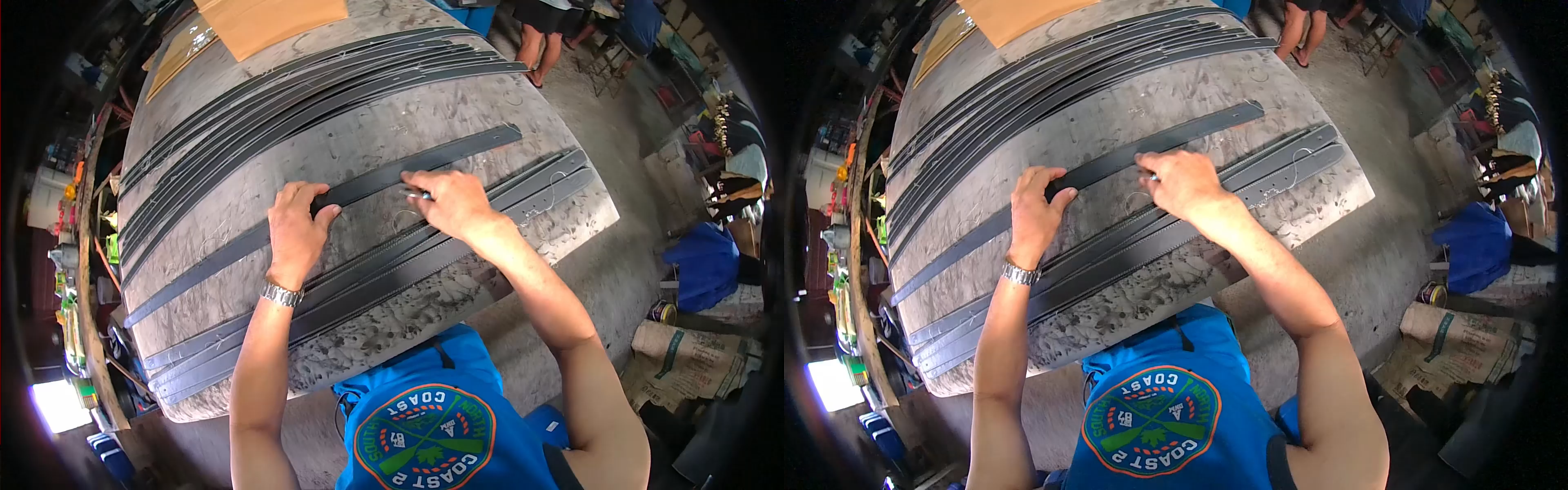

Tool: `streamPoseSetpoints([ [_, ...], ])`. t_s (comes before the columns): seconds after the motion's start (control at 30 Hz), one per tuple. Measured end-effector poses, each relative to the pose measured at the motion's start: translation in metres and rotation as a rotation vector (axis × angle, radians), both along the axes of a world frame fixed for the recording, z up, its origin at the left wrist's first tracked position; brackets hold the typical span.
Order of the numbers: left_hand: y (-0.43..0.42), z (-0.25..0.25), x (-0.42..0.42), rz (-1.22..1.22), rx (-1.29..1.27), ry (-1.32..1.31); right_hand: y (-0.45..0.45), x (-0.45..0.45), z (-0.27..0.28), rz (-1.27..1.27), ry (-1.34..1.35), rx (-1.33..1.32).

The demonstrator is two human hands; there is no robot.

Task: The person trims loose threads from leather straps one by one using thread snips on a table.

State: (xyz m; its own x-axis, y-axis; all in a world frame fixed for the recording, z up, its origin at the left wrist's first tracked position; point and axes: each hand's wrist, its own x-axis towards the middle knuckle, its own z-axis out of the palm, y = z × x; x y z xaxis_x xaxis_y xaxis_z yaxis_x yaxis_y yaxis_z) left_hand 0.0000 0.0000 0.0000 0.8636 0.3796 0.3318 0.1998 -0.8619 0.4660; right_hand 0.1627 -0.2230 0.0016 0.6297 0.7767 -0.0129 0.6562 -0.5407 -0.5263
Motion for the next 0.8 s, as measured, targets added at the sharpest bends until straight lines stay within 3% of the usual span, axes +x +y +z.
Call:
streamPoseSetpoints([
  [0.07, -0.006, 0.001, 0.0, -0.01, 0.021, -0.013, -0.001, -0.009, 0.008, 0.061, 0.064, 0.01],
  [0.2, 0.005, -0.01, 0.021, -0.049, 0.018, -0.074, -0.004, 0.018, -0.003, -0.056, -0.051, 0.107],
  [0.3, 0.002, -0.013, 0.041, -0.067, -0.074, -0.042, -0.006, 0.023, 0.006, -0.145, -0.076, -0.021],
  [0.43, 0.0, -0.018, 0.066, -0.095, -0.155, -0.032, 0.017, -0.001, 0.005, -0.042, -0.081, -0.125],
  [0.57, 0.001, -0.023, 0.077, -0.141, -0.106, -0.03, 0.018, -0.015, -0.001, 0.017, -0.052, 0.085],
  [0.8, -0.007, -0.023, 0.092, -0.15, -0.173, 0.005, 0.005, -0.024, -0.005, -0.173, 0.044, 0.304],
])
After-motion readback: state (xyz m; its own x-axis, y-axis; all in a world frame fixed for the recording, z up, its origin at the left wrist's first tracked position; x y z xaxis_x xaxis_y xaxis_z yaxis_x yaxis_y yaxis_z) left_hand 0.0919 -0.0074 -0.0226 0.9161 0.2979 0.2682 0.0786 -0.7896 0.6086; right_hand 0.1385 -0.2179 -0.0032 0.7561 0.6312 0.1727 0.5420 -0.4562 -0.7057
